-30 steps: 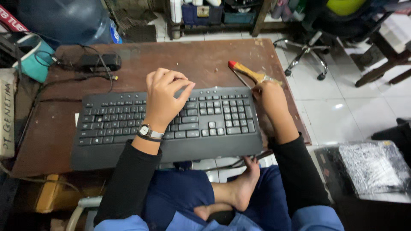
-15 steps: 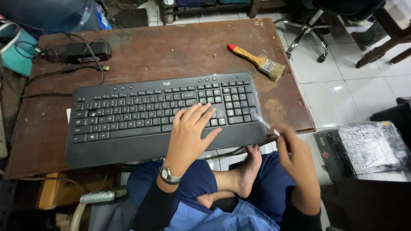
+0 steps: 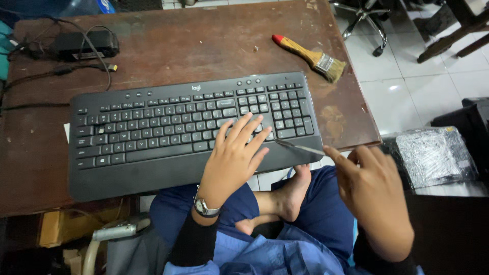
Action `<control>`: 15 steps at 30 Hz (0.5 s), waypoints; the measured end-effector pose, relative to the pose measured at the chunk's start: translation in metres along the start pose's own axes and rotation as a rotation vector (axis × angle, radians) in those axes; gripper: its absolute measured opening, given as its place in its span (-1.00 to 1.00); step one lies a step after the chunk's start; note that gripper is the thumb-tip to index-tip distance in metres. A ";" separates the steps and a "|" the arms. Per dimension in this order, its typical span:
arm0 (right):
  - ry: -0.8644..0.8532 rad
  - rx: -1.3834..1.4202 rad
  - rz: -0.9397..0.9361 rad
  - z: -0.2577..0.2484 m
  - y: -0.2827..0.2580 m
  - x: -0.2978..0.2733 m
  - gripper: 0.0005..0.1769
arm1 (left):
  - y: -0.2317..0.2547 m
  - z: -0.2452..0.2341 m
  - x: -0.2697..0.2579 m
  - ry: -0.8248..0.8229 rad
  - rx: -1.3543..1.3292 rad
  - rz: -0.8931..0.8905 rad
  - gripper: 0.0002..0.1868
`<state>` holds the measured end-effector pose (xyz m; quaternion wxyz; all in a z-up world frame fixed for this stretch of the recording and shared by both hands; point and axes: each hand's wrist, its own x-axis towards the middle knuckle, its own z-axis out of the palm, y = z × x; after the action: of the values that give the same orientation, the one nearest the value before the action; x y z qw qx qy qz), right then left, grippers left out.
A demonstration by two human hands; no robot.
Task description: The person removes keycaps from a black computer keyboard using a metal tool and places them on the table. They then use a paintbrush to sweep dust and debris from the keyboard surface and the removed keycaps. Finally, the person places the cleaned keycaps back onto the keyboard.
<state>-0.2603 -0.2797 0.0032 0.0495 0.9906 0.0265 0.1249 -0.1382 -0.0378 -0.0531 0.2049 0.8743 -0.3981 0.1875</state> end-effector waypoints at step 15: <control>0.036 -0.547 -0.449 -0.056 -0.059 0.073 -0.85 | 0.000 -0.006 0.001 -0.009 -0.133 -0.016 -0.65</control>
<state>-0.2063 -0.2114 0.0692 0.3389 0.9077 0.2101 0.1306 -0.1384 -0.0352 -0.0472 0.2622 0.8628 -0.4034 0.1550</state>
